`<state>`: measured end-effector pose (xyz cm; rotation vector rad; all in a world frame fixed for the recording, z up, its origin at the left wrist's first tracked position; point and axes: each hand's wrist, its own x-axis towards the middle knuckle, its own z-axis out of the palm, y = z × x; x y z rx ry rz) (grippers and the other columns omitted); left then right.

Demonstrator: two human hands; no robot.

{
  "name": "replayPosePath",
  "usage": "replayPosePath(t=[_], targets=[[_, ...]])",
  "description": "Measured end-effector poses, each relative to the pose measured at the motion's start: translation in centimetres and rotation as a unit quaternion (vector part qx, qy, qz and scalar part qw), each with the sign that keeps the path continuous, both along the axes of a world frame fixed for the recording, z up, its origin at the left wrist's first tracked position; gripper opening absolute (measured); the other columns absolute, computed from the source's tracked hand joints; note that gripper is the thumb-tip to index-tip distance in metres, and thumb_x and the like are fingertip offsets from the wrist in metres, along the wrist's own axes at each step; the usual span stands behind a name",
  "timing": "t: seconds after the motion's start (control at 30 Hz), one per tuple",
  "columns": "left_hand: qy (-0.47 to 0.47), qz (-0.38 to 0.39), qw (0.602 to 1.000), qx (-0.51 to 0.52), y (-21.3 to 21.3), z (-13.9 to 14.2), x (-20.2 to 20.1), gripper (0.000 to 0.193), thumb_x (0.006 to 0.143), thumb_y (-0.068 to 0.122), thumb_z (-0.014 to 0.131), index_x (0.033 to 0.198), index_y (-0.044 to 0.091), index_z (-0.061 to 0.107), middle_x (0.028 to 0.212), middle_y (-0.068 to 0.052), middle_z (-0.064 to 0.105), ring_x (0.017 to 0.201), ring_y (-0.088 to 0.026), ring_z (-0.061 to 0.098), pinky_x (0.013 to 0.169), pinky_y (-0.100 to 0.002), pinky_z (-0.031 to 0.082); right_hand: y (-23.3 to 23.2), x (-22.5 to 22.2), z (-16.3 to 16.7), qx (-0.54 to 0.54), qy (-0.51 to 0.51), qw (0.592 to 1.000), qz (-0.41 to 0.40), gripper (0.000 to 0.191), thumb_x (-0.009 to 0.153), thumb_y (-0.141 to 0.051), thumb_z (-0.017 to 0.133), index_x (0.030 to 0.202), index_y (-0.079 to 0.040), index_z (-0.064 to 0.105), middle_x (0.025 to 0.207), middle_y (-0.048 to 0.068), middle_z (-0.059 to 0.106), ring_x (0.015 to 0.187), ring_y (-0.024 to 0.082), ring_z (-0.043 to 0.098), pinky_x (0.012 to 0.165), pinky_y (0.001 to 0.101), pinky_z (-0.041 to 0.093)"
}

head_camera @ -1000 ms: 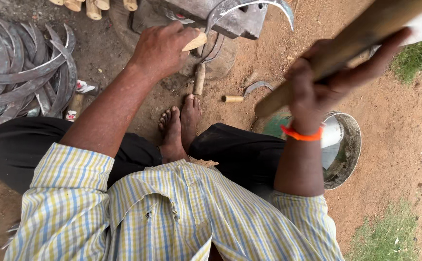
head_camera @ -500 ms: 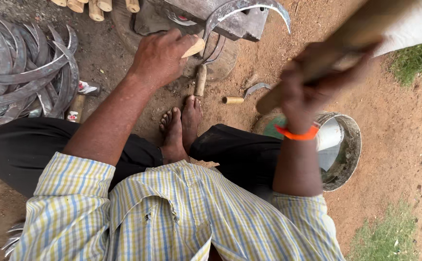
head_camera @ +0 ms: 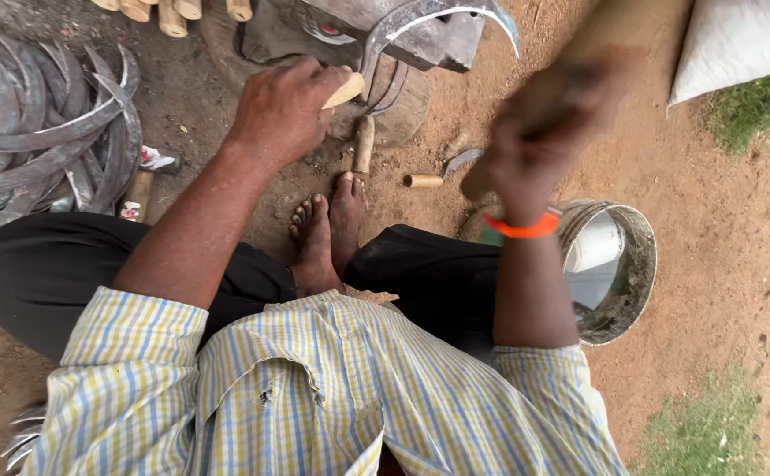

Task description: The person sits on the ground and repeatedly hammers a wooden handle into a curved metal blade using a wooden mallet. They pick up a handle, place it on the blade, and strike it firmly to secure it.

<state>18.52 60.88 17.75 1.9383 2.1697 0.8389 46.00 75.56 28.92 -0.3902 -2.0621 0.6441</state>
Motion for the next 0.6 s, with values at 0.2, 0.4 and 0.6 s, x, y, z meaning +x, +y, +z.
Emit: replayPosePath(t=[0.2, 0.4, 0.6], targets=[[0.013, 0.0, 1.0, -0.004, -0.4, 0.6, 0.0, 0.054, 0.085, 0.015, 0.083, 0.136, 0.011, 0.066, 0.103, -0.009, 0.069, 0.086, -0.021, 0.07, 0.079, -0.04, 0.061, -0.4, -0.5, 0.1, -0.154, -0.182, 0.97, 0.046, 0.093, 0.092, 0.017, 0.057, 0.172, -0.013, 0.021, 0.128, 0.014, 0.064, 0.081, 0.019, 0.069, 0.068, 0.0327, 0.062], [0.015, -0.001, 0.999, -0.041, -1.4, 0.6, 0.2, 0.053, 0.089, 0.009, 0.079, 0.141, 0.011, 0.064, 0.11, -0.012, 0.069, 0.087, -0.021, 0.071, 0.077, -0.04, 0.061, -1.0, 1.0, 3.3, -0.094, 0.011, 0.991, 0.097, 0.102, 0.1, 0.025, 0.048, 0.17, -0.038, 0.01, 0.119, 0.004, 0.066, 0.077, 0.019, 0.063, 0.064, 0.0315, 0.056], [0.014, 0.022, 0.998, -0.054, -2.2, 1.7, 0.6, 0.05, 0.091, 0.008, 0.078, 0.139, 0.013, 0.065, 0.109, -0.011, 0.069, 0.085, -0.02, 0.071, 0.077, -0.041, 0.062, -1.3, -2.0, 2.0, -0.235, -0.143, 0.961, 0.045, 0.099, 0.085, 0.022, 0.05, 0.168, -0.018, 0.013, 0.165, 0.015, 0.035, 0.081, 0.019, 0.064, 0.061, 0.0278, 0.057]])
